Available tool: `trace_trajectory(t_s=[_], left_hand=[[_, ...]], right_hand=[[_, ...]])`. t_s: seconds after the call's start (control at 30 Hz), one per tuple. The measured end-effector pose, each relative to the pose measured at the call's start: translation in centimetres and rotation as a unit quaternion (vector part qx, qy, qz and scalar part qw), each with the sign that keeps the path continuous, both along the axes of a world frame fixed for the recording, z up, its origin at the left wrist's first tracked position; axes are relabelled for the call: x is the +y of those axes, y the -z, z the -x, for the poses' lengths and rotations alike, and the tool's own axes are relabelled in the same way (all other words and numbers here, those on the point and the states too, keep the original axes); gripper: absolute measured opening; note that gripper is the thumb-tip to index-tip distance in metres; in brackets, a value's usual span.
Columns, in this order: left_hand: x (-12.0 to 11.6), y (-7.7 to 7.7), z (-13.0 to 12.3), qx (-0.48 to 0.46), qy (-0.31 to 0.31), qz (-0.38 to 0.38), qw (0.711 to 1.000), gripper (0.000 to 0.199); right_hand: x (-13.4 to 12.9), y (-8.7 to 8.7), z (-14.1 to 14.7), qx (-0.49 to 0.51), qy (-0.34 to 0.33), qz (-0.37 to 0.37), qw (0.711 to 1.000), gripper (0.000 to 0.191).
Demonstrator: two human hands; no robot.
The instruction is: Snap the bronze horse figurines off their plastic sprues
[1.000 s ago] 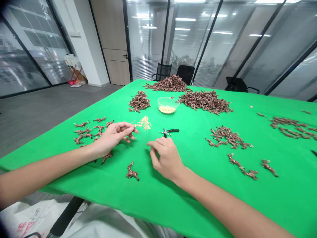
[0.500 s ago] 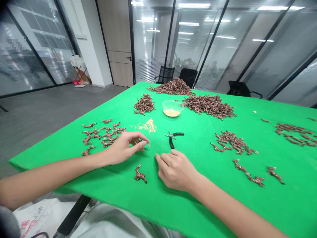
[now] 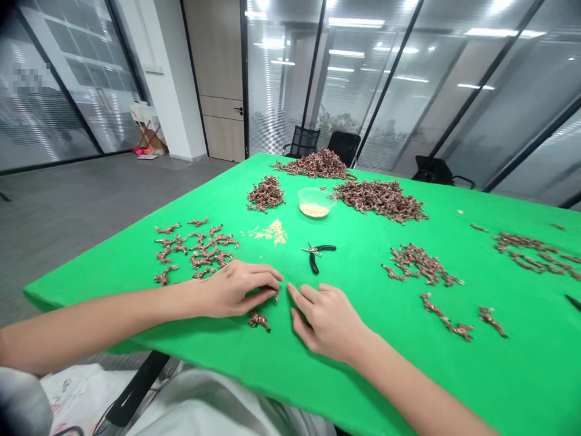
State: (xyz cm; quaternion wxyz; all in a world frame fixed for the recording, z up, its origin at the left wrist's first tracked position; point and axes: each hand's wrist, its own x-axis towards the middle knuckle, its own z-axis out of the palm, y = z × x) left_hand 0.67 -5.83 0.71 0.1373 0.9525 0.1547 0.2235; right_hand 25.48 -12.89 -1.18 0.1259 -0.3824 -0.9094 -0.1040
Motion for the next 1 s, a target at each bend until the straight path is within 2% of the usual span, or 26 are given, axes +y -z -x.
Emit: trace_trajectory(t_s=[0.17, 0.3, 0.37, 0.47, 0.57, 0.77, 0.9, 0.97, 1.0], left_hand=[[0.0, 0.2, 0.0, 0.01, 0.001, -0.027, 1.0, 0.025], [0.0, 0.2, 0.0, 0.013, 0.0, -0.05, 0.999, 0.026], [0.0, 0.1, 0.0, 0.012, -0.001, -0.053, 0.999, 0.026], [0.0, 0.0, 0.0, 0.0, 0.005, -0.032, 0.999, 0.025], [0.0, 0.0, 0.0, -0.029, 0.011, 0.028, 0.999, 0.023], [0.2, -0.5, -0.2, -0.073, -0.013, 0.102, 0.992, 0.022], [0.4, -0.8, -0.3, -0.096, -0.018, 0.181, 0.979, 0.02], [0.6, -0.6, -0.4, -0.117, -0.041, 0.258, 0.958, 0.021], [0.7, -0.5, -0.5, -0.133, -0.051, 0.31, 0.94, 0.022]], right_hand=[[-0.2, -0.3, 0.3, -0.024, 0.019, 0.04, 0.999, 0.038], [0.4, -0.3, 0.0, 0.022, 0.015, 0.051, 0.998, 0.025], [0.7, -0.2, -0.2, 0.04, 0.001, 0.043, 0.998, 0.027], [1.1, -0.2, -0.4, 0.078, -0.002, 0.042, 0.996, 0.027], [1.2, -0.3, -0.5, 0.168, 0.021, 0.082, 0.982, 0.023], [1.8, -1.2, -0.5, 0.317, 0.08, 0.183, 0.927, 0.03], [3.0, -2.0, 1.0, 0.444, 0.1, 0.278, 0.846, 0.037], [3.8, -2.3, 2.0, 0.502, 0.097, 0.29, 0.809, 0.039], [4.3, -2.5, 2.5, 0.515, 0.097, 0.286, 0.802, 0.04]])
